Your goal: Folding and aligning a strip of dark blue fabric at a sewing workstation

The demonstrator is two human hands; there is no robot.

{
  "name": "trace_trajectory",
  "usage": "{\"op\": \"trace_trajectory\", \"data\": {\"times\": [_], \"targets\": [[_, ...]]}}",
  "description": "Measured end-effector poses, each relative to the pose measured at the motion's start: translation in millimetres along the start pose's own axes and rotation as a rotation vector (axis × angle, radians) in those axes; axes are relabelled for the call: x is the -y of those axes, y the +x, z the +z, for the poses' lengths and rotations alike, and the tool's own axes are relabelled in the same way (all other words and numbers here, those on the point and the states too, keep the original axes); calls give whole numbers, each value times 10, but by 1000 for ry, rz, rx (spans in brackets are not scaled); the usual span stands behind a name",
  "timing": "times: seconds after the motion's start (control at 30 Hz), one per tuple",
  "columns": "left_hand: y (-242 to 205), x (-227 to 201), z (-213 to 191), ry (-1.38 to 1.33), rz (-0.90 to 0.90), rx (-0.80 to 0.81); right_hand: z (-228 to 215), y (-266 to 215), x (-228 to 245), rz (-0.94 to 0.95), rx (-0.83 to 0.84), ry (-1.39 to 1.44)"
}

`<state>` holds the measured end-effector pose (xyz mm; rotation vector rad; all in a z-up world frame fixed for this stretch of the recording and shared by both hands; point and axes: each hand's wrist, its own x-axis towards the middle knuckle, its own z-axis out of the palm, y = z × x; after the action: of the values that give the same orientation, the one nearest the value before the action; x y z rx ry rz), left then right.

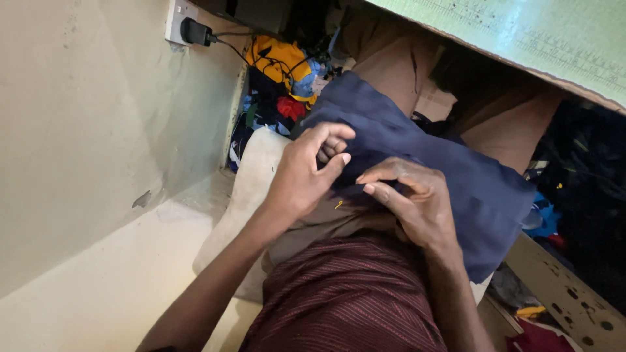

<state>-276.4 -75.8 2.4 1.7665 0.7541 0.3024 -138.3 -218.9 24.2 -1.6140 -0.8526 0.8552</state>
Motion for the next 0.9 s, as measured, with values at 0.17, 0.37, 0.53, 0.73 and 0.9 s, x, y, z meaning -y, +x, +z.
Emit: {"op": "trace_trajectory", "data": {"times": [0.17,0.37,0.53,0.73,0.9], "targets": [[12,43,-41,-112,-72,43,105,75,-21,94,-58,96],[6,-110,-81,-157,-130,45,230,85,-39,215,-220,153],[7,-288,-140,-124,-86,38,208,119,-11,204,-210,81],[-9,-381,-136,-67,-15,25,182,176,193,163,-218,54],[-11,-413,-114,-57,14,-27,-28,43,258,77,-164,-127]]}}
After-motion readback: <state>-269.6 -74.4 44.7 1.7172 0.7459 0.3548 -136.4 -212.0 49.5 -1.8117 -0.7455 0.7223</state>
